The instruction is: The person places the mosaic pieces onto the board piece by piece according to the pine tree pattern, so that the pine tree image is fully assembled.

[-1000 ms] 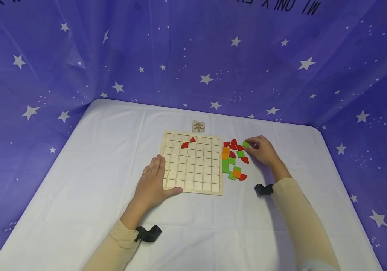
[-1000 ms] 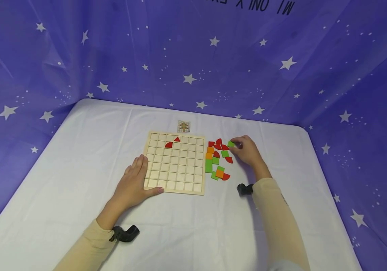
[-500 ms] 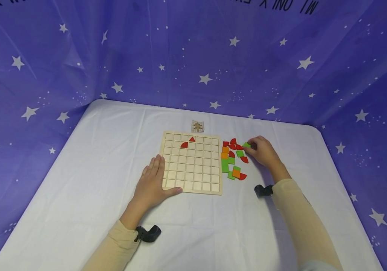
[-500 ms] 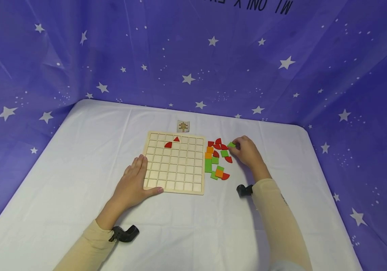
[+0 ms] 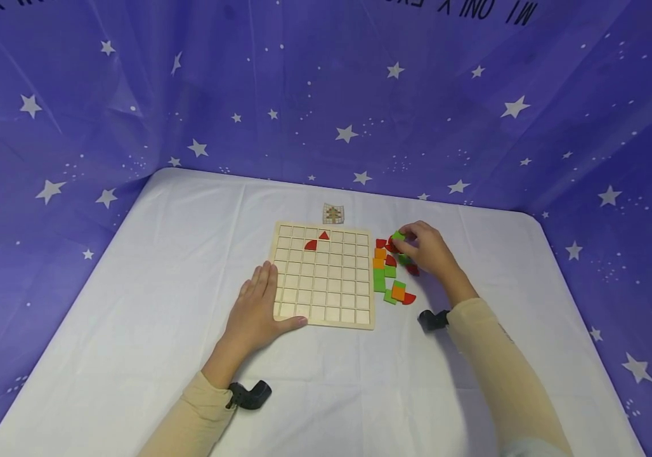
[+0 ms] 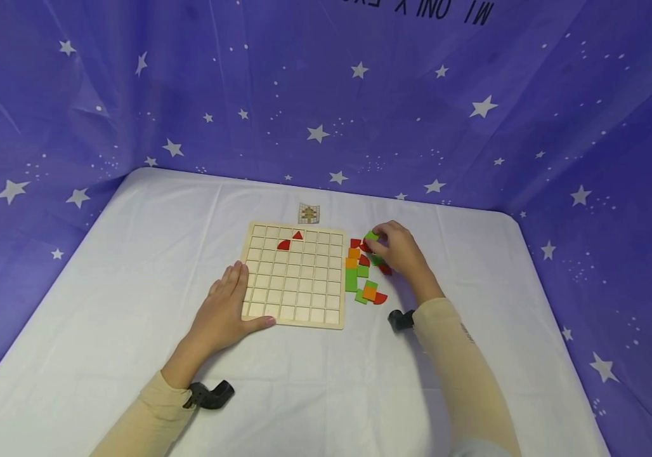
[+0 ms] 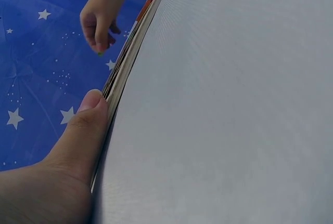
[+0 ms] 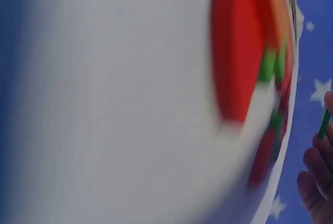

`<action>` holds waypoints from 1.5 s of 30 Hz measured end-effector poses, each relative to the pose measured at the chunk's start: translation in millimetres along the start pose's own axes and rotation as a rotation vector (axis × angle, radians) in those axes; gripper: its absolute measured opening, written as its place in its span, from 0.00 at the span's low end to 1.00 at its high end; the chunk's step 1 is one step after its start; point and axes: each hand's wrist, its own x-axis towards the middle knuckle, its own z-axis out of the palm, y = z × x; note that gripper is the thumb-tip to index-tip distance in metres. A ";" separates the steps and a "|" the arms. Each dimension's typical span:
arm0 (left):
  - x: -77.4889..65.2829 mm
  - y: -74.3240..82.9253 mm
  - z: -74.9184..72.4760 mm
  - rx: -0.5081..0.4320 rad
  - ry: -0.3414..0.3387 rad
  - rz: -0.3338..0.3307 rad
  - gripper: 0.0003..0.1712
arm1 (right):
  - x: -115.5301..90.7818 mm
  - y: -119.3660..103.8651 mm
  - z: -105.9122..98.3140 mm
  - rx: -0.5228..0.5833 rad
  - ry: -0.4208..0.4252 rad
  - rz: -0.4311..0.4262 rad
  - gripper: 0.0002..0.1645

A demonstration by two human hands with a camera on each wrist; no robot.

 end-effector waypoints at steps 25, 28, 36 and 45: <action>1.0 0.7 1.9 0.007 0.010 0.011 0.75 | 31.4 -103.5 59.5 -0.144 -0.219 -0.436 0.17; 0.8 1.0 1.7 0.012 0.011 0.010 0.75 | 32.5 -106.1 61.8 -0.168 -0.229 -0.444 0.18; 0.7 0.2 0.0 0.014 0.016 0.012 0.75 | 33.6 -112.7 64.5 -0.207 -0.218 -0.447 0.18; 1.2 -0.8 1.1 0.010 0.014 0.014 0.75 | 34.9 -117.6 67.9 -0.266 -0.187 -0.467 0.16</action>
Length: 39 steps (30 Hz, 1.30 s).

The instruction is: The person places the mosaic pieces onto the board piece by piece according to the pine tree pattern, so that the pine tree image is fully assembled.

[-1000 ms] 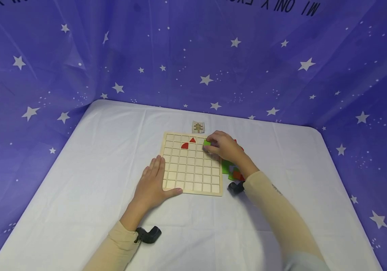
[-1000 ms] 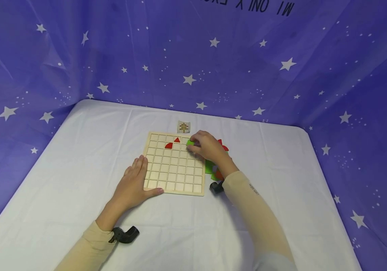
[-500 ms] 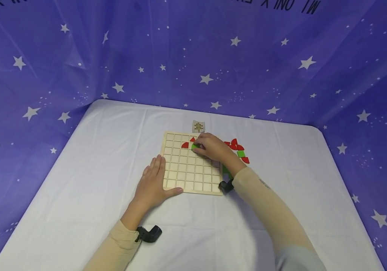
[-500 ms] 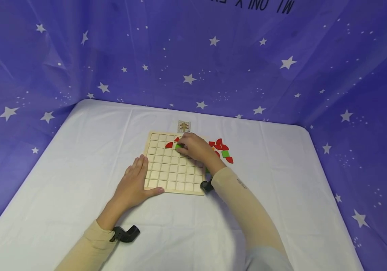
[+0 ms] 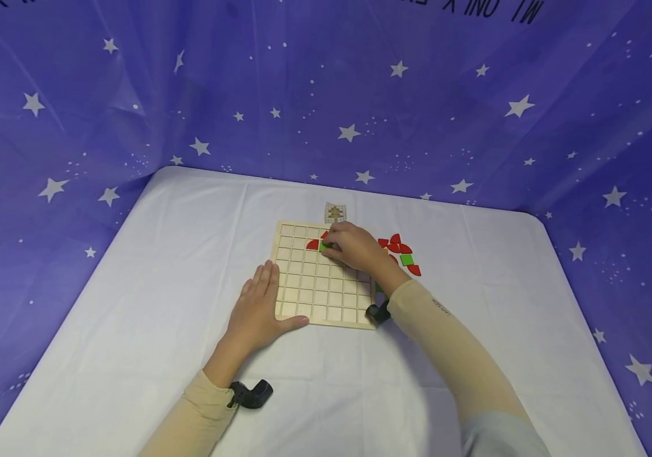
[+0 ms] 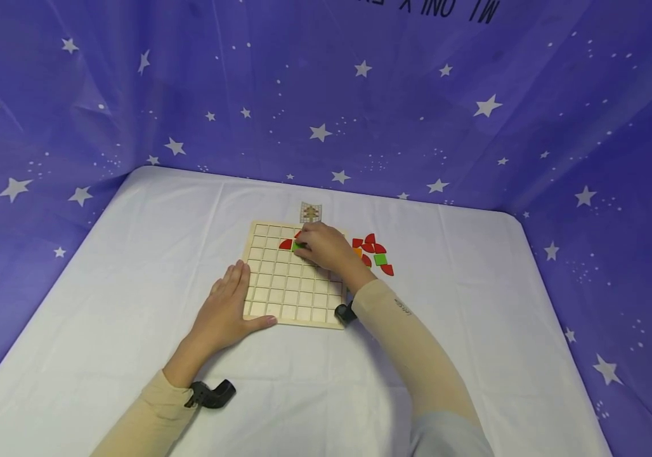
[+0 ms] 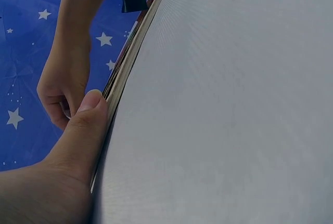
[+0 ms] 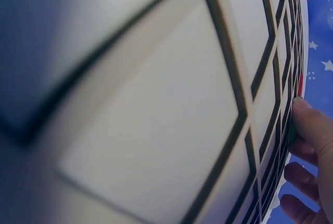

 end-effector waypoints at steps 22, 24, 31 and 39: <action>-0.7 1.1 -0.2 0.005 -0.013 -0.012 0.75 | 1.2 2.6 2.0 0.041 0.043 0.053 0.13; -1.0 1.5 -0.3 0.000 -0.011 -0.012 0.75 | 1.6 2.6 1.9 0.045 0.044 0.071 0.13; -1.0 0.8 0.8 0.002 -0.017 -0.013 0.75 | 0.7 2.1 2.7 0.080 0.057 0.145 0.13; -0.5 0.4 1.6 0.011 -0.019 -0.013 0.75 | -1.3 1.8 5.2 0.076 0.060 0.143 0.15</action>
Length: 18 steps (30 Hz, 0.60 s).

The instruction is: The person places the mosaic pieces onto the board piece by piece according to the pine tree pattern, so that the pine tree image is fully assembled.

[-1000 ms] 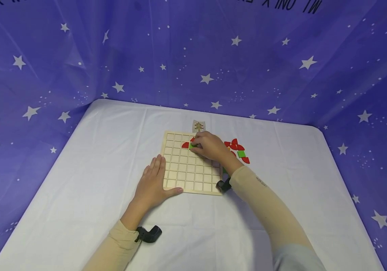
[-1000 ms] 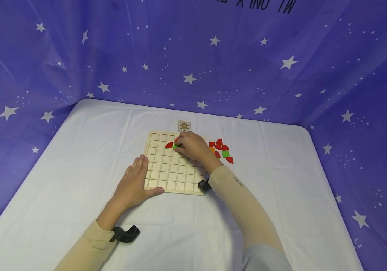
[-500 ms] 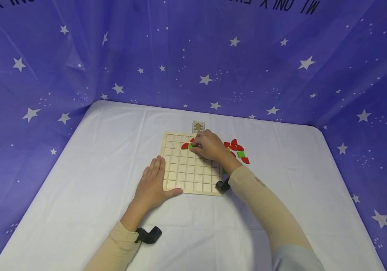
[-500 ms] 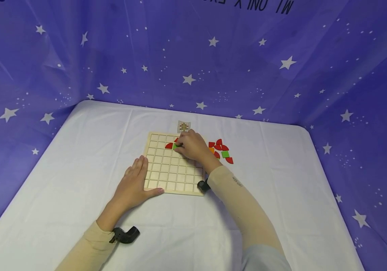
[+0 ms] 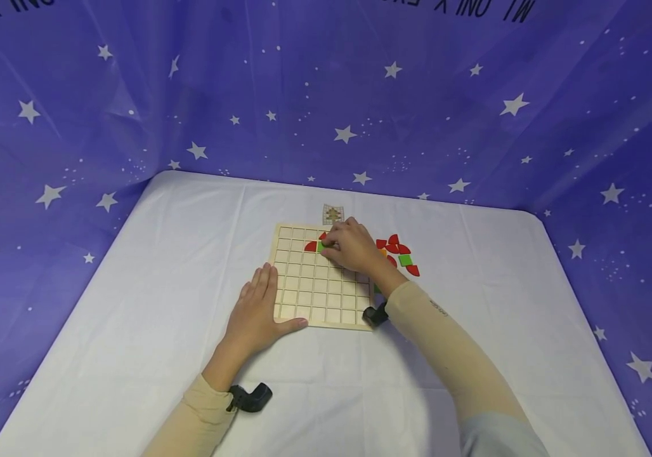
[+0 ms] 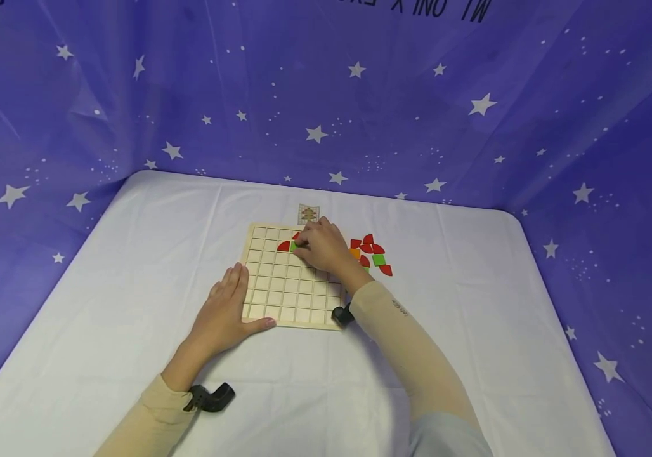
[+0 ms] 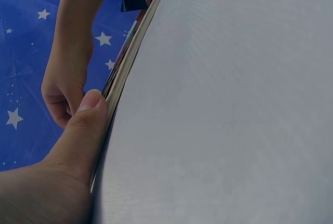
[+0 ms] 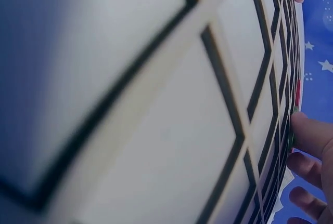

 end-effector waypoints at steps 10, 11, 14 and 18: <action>-0.1 0.6 -0.1 -0.005 -0.002 -0.001 0.75 | -2.7 3.4 -0.7 -0.026 0.010 -0.010 0.18; -0.1 0.5 0.0 -0.006 0.000 -0.001 0.75 | -3.4 4.0 -1.2 -0.023 0.009 -0.016 0.18; 0.0 0.1 0.3 -0.005 0.005 0.001 0.75 | -6.3 7.5 -2.9 -0.021 0.003 -0.036 0.20; 0.6 -0.4 0.8 -0.004 0.008 0.004 0.75 | -14.3 14.5 -7.7 0.001 0.003 -0.035 0.23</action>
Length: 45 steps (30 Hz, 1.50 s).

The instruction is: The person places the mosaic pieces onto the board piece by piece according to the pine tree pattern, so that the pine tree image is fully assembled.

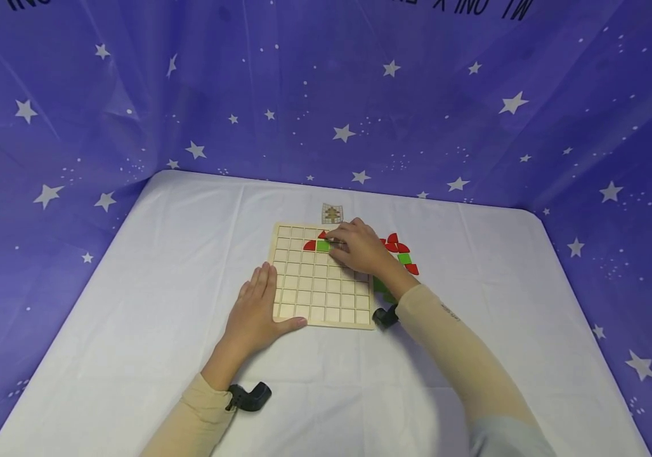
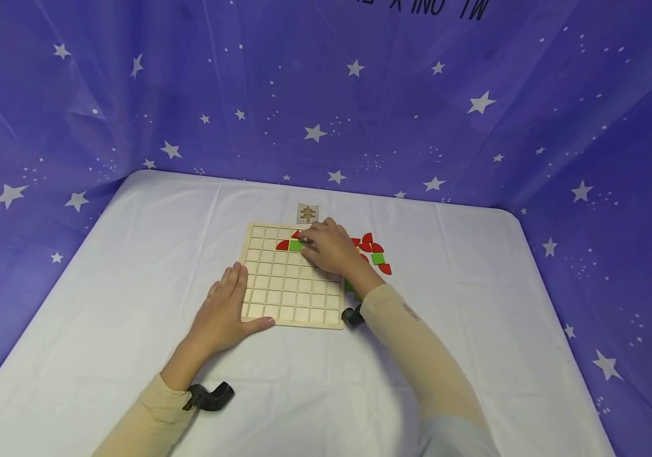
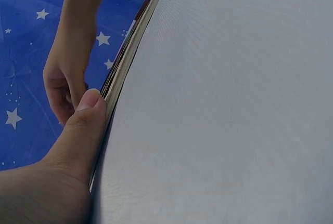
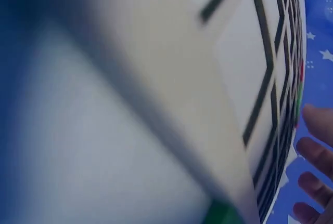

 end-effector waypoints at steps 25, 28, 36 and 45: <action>-0.9 2.7 -2.6 -0.012 0.024 0.015 0.75 | -71.7 95.7 -28.7 0.078 0.003 0.410 0.29; -1.0 3.6 -3.2 -0.017 0.029 0.017 0.74 | -74.4 97.1 -29.6 0.092 0.007 0.424 0.29; -0.9 2.1 -1.3 -0.021 0.019 0.007 0.75 | -74.2 96.6 -32.2 0.130 -0.016 0.446 0.22; 0.3 0.3 -0.9 -0.013 0.003 -0.002 0.75 | -75.4 108.7 -28.0 0.168 0.033 0.471 0.20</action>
